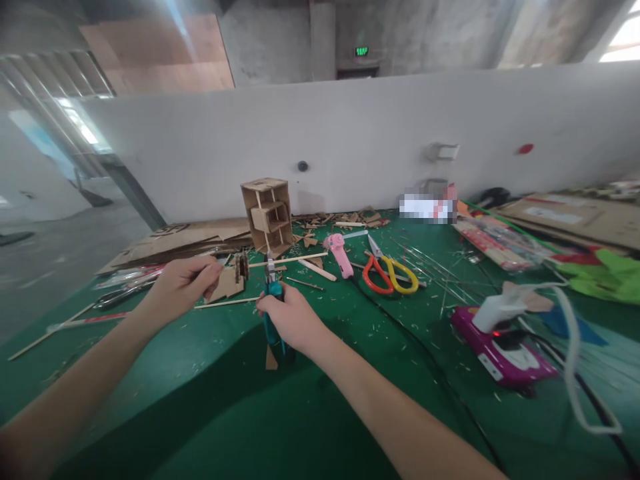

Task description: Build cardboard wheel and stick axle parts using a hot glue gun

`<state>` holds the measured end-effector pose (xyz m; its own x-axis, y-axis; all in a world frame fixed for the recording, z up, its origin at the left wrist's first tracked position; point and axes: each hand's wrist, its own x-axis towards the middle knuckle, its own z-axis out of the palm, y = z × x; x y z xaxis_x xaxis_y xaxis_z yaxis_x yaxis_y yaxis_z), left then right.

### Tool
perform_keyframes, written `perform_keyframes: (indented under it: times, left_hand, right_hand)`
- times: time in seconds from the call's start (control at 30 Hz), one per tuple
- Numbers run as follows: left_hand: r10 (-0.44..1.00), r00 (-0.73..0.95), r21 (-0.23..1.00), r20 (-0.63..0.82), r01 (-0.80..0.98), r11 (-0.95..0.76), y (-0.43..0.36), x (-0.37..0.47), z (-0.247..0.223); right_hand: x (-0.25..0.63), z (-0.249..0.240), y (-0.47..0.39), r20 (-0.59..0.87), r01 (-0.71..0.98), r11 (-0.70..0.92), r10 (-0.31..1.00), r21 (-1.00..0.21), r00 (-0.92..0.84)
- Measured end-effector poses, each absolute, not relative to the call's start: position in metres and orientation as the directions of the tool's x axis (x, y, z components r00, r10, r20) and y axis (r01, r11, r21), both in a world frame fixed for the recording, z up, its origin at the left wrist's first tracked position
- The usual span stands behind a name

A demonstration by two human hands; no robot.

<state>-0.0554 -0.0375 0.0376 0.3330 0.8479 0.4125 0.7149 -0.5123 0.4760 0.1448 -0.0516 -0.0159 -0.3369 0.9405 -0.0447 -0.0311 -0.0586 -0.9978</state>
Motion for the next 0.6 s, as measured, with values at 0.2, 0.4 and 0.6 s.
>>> perform_keyframes:
  times: [0.2, 0.4, 0.6]
  left_hand:
    - [0.847, 0.322, 0.474, 0.423, 0.718, -0.509, -0.0401, -0.0551, 0.0373]
    - [0.843, 0.334, 0.487, 0.422, 0.701, -0.521, -0.0408, -0.0549, 0.0360]
    - [0.842, 0.347, 0.490, 0.412, 0.695, -0.526, -0.0412, -0.0551, 0.0333]
  right_hand:
    - [0.1481, -0.0219, -0.0495, 0.048, 0.036, 0.063, 0.947, -0.997, -0.319]
    - [0.1525, -0.0158, -0.0534, 0.096, 0.127, 0.142, 0.946, -0.982, -0.311]
    - [0.1525, -0.0135, -0.0561, 0.121, 0.147, 0.183, 0.928, -0.972, -0.352]
